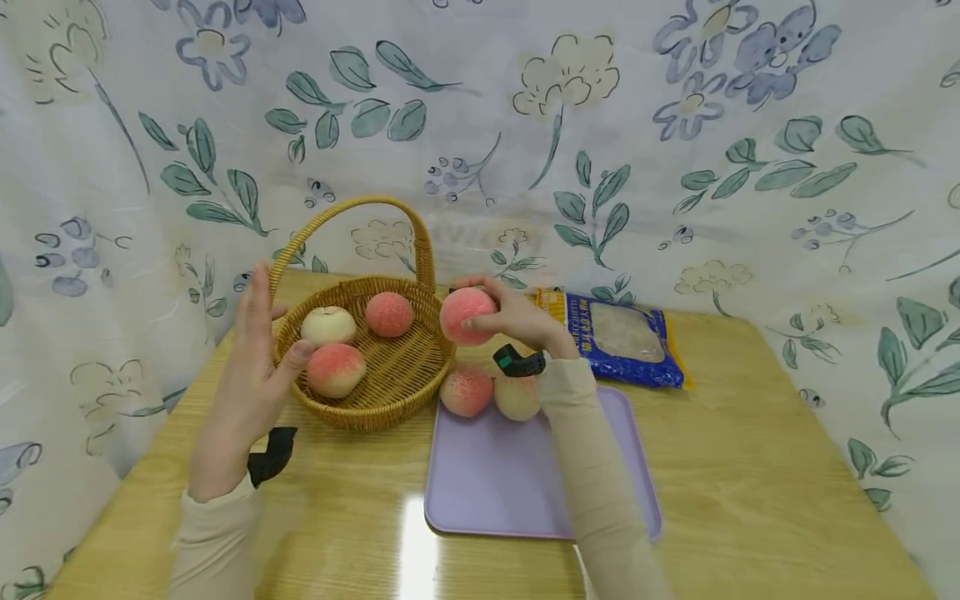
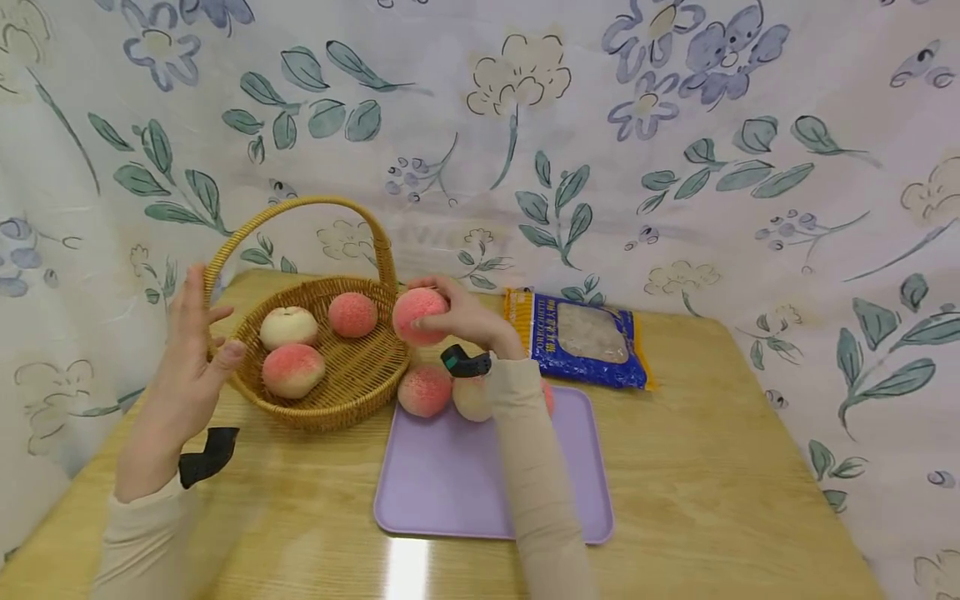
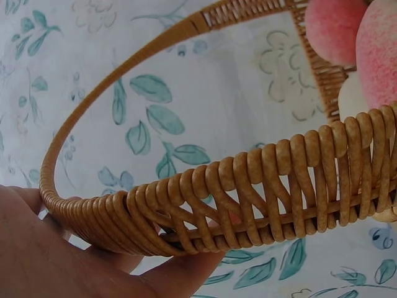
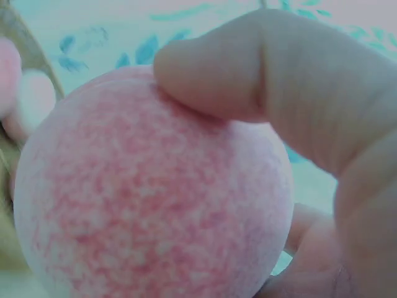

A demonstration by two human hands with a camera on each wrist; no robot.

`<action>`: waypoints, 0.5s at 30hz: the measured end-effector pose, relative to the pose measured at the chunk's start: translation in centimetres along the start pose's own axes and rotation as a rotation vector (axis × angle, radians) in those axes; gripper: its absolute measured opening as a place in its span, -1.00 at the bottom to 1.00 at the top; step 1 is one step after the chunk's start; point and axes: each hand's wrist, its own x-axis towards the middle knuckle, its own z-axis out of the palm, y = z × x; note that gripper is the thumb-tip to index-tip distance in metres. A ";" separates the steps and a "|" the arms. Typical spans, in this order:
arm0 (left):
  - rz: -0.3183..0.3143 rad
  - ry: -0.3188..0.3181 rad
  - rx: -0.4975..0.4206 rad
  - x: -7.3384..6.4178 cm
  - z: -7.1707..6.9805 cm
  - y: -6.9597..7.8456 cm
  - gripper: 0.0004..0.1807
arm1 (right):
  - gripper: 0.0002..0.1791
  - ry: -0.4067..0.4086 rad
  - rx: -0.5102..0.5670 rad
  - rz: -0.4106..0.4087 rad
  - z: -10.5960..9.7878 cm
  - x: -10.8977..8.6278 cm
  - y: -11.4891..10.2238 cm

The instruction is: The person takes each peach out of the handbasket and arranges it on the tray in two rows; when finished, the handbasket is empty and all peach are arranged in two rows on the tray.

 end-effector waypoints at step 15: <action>-0.003 0.006 -0.019 0.2 0.3 -0.2 -0.13 | -0.35 0.389 -0.025 0.108 -7.7 -13.6 6.7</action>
